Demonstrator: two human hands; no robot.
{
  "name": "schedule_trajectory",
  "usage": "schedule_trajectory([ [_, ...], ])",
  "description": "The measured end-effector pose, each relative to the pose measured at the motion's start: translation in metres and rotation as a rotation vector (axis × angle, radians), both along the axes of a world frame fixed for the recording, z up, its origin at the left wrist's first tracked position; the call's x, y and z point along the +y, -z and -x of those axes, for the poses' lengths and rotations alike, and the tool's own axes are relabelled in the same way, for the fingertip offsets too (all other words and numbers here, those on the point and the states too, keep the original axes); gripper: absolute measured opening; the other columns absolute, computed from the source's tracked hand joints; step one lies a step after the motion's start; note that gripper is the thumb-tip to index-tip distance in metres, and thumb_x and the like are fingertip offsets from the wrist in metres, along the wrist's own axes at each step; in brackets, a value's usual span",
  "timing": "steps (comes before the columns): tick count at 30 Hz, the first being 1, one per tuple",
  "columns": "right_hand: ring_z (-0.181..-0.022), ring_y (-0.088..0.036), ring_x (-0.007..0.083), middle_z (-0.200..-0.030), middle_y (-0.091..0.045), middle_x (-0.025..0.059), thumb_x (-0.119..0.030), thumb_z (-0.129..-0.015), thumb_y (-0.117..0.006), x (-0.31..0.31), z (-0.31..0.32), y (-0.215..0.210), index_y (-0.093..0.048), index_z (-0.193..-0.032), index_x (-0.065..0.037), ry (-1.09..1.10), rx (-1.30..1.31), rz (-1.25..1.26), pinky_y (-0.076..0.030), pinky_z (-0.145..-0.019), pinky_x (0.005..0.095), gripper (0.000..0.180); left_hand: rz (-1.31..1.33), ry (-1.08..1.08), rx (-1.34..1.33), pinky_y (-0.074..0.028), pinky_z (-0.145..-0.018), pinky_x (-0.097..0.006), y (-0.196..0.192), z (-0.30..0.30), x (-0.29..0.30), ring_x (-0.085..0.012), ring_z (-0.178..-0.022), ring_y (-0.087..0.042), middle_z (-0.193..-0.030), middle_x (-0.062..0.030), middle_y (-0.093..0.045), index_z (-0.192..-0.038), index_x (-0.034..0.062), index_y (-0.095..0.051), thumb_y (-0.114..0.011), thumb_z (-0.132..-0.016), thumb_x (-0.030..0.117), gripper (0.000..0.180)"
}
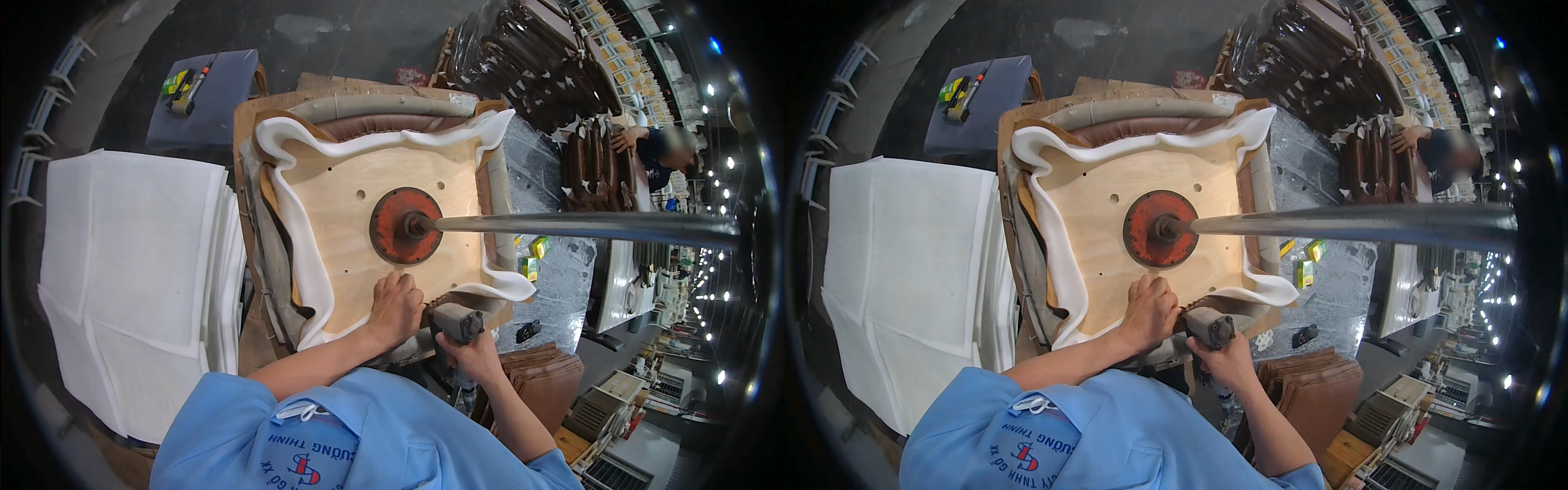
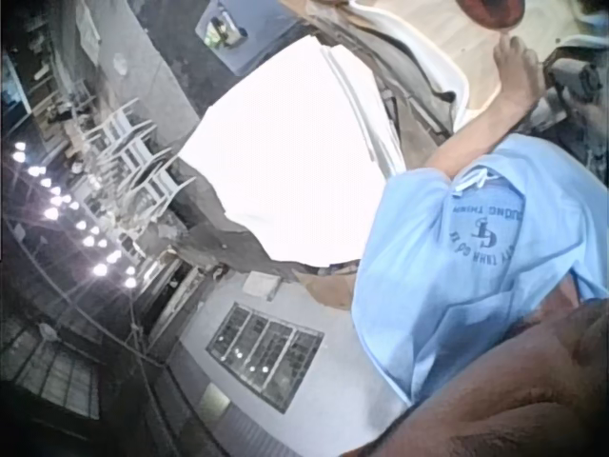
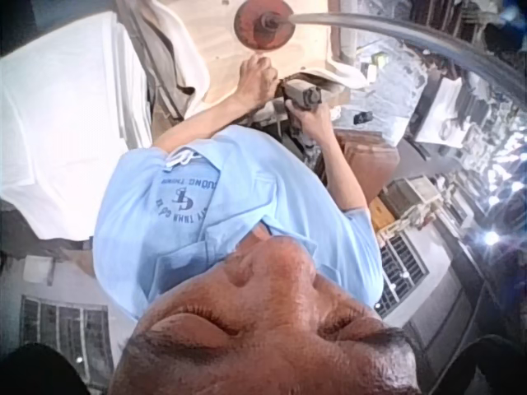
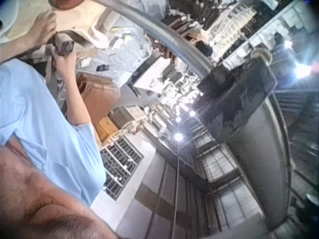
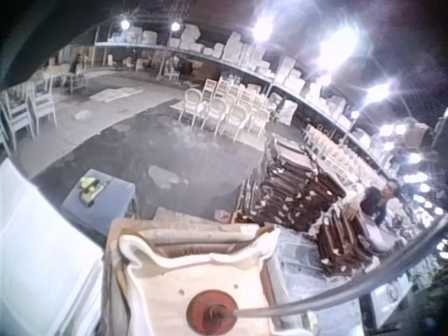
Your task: The person places a wooden chair seat base on a work table, covers it with a white fabric sheet, and uses a pneumatic staple gun to secure the fabric around the edges. The person then flips the seat to reveal the brown upholstered top and places it on a stack of finished seats.
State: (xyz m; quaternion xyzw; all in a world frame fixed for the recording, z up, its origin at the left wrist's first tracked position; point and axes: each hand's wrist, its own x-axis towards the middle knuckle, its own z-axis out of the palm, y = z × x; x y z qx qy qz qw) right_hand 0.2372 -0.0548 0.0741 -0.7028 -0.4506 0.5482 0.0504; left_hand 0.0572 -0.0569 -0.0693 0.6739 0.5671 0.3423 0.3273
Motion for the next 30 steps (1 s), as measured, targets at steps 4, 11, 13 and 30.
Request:
schedule_trajectory([
  [4, -0.065, -0.066, 0.0118, -0.09, -0.073, 0.0035, -0.02, -0.098, -0.089, 0.003, 0.002, 0.002, -0.073, -0.13, -0.001, -0.008, -0.019, 0.013, -0.055, -0.059, 0.031, 0.041, 0.015, -0.011, -0.009, -0.041, -0.1, -0.052, -0.001, 0.0, -0.001, -0.0346, -0.114, -0.055, -0.109, -0.0093, -0.062, -0.09, 0.0084, -0.076, -0.081, -0.087, 0.017, 0.01],
  [11, -0.064, -0.066, 0.0123, -0.093, -0.073, 0.0047, -0.017, -0.099, -0.086, -0.005, -0.001, 0.036, -0.072, -0.131, -0.001, -0.265, -0.052, -0.469, -0.053, -0.056, 0.0319, 0.039, 0.05, 0.054, 0.011, -0.043, -0.101, -0.052, -0.005, 0.007, 0.006, -0.0348, -0.116, -0.056, -0.111, -0.0105, -0.064, -0.091, 0.0088, -0.078, -0.08, -0.089, 0.017, 0.008],
  [13, -0.062, -0.065, 0.0121, -0.09, -0.073, 0.0042, -0.017, -0.099, -0.086, -0.005, -0.006, 0.035, -0.072, -0.129, -0.001, -0.247, -0.054, -0.424, -0.052, -0.055, 0.032, 0.037, 0.127, 0.129, -0.004, -0.043, -0.103, -0.052, -0.002, 0.019, 0.014, -0.0345, -0.118, -0.056, -0.111, -0.0104, -0.065, -0.092, 0.01, -0.081, -0.08, -0.089, 0.017, 0.008],
  [30, -0.06, -0.064, 0.0123, -0.084, -0.069, 0.0021, -0.015, -0.1, -0.086, -0.012, 0.014, 0.002, -0.07, -0.127, 0.0, 0.093, 0.067, -0.048, -0.051, -0.054, 0.0318, 0.035, -0.023, 0.014, -0.023, -0.042, -0.099, -0.049, 0.002, 0.011, 0.002, -0.0305, -0.113, -0.056, -0.105, -0.0046, -0.064, -0.086, 0.0134, -0.078, -0.086, -0.082, 0.016, 0.009],
])
